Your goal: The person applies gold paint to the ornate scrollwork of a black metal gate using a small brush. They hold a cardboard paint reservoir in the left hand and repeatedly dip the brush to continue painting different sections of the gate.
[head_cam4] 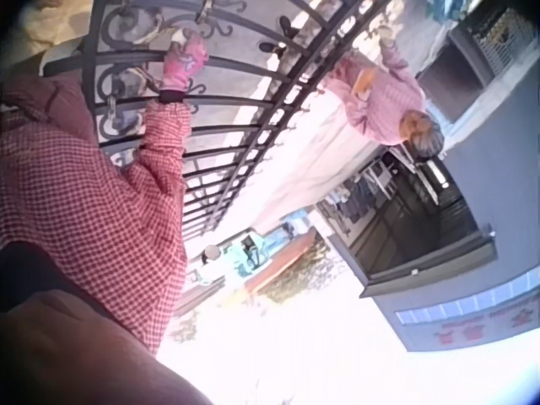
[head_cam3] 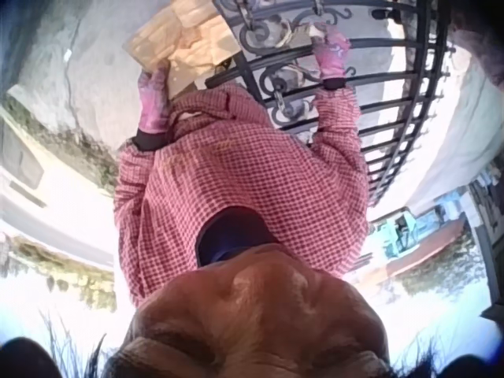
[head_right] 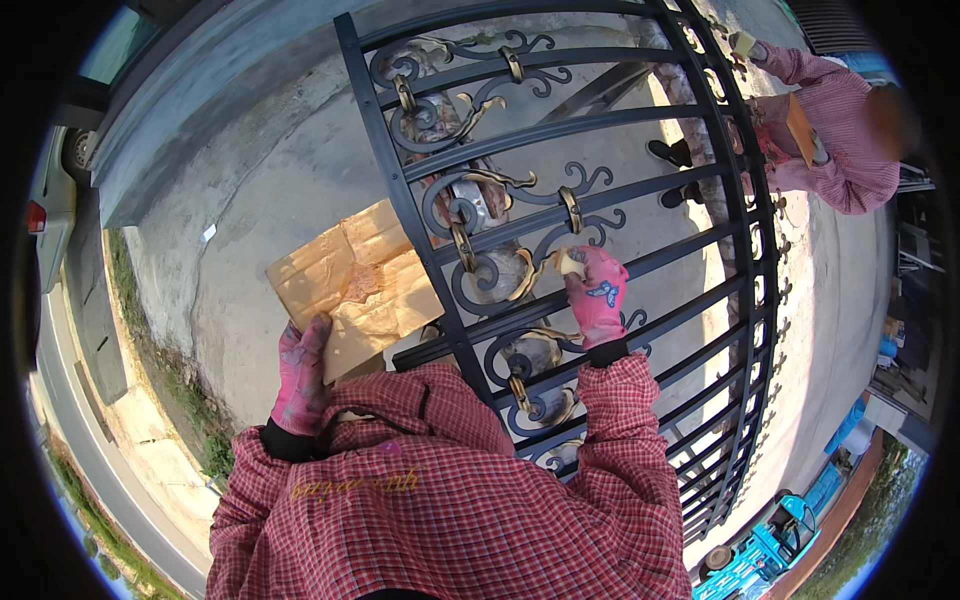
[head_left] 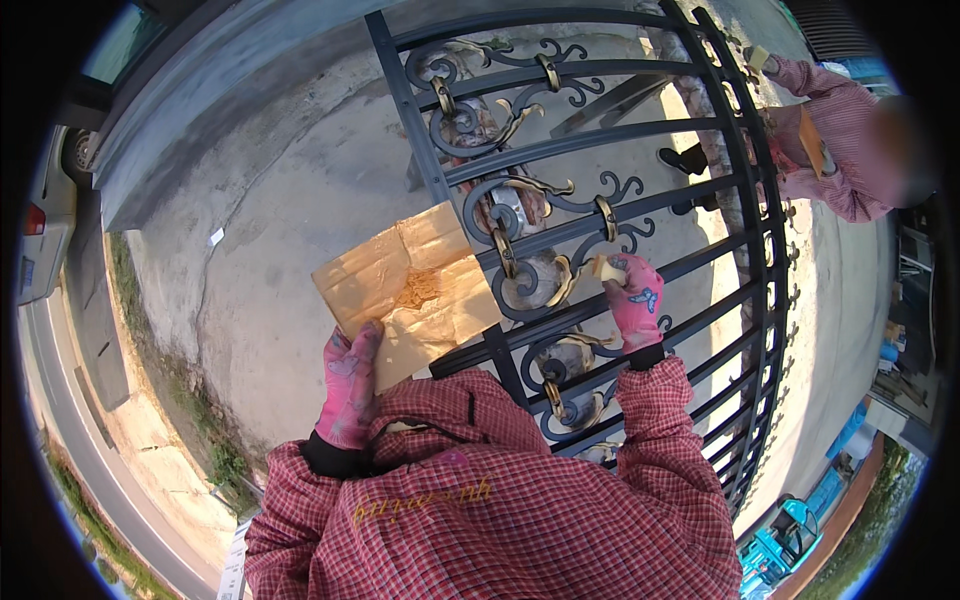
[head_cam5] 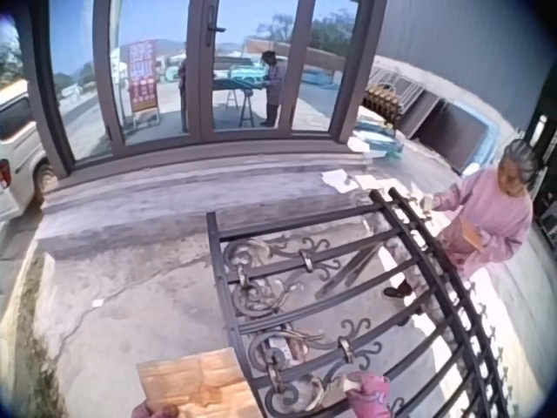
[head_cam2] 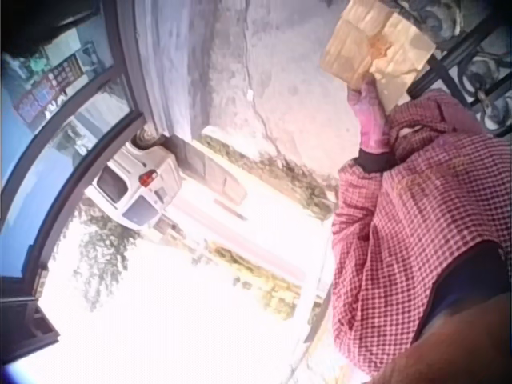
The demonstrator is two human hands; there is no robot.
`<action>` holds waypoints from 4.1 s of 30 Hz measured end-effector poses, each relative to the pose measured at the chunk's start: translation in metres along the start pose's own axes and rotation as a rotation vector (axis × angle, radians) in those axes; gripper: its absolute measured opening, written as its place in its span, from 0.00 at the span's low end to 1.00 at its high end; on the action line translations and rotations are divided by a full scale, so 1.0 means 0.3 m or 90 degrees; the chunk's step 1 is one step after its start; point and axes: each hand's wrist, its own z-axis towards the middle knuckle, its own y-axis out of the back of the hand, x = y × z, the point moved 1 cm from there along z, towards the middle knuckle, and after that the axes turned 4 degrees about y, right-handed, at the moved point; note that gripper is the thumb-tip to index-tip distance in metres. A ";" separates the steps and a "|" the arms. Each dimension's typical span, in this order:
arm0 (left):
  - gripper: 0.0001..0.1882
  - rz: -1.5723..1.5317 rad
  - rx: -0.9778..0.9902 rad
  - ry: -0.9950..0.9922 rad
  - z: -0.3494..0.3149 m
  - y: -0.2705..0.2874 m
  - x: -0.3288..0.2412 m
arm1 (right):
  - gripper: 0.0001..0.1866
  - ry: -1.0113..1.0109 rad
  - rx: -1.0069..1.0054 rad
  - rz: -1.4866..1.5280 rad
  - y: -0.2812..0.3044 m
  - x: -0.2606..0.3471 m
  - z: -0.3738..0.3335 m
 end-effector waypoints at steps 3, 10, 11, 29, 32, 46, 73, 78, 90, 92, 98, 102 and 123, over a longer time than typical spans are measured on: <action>0.13 -0.008 0.003 0.005 -0.006 -0.014 -0.001 | 0.19 0.044 -0.017 -0.058 -0.009 0.010 -0.007; 0.14 0.012 -0.002 -0.003 -0.008 -0.014 -0.015 | 0.17 -0.009 -0.078 -0.068 -0.046 -0.045 0.009; 0.14 0.007 -0.005 0.001 -0.005 -0.003 -0.011 | 0.17 0.031 -0.053 -0.083 -0.049 -0.021 0.014; 0.16 0.012 0.043 -0.006 -0.010 0.019 -0.015 | 0.19 -0.117 -0.051 0.084 0.004 0.020 0.024; 0.16 0.015 0.051 0.002 0.005 0.026 -0.003 | 0.20 -0.215 -0.016 0.269 0.083 0.235 0.030; 0.13 0.066 0.136 -0.005 0.000 0.008 -0.035 | 0.17 0.319 0.063 -0.063 0.012 0.751 0.060; 0.16 -0.072 -0.038 -0.005 0.029 0.183 -0.046 | 0.18 0.255 0.301 -0.110 -0.259 0.384 0.316; 0.13 -0.088 -0.065 -0.014 0.027 0.174 -0.045 | 0.17 0.231 0.314 -0.050 -0.266 0.399 0.346; 0.17 -0.069 -0.049 -0.009 0.025 0.158 -0.047 | 0.18 0.170 0.231 0.026 -0.273 0.341 0.368; 0.17 -0.068 -0.050 -0.012 0.023 0.163 -0.043 | 0.20 0.093 0.318 0.051 -0.244 0.396 0.358; 0.16 -0.051 -0.059 -0.006 0.025 0.159 -0.034 | 0.18 0.197 0.231 0.008 -0.203 0.365 0.287; 0.16 -0.046 -0.058 -0.014 0.028 0.146 -0.039 | 0.16 0.318 0.256 -0.058 -0.213 0.338 0.199; 0.17 -0.030 -0.059 -0.010 0.005 0.127 -0.047 | 0.11 0.421 0.226 -0.146 -0.214 0.282 0.075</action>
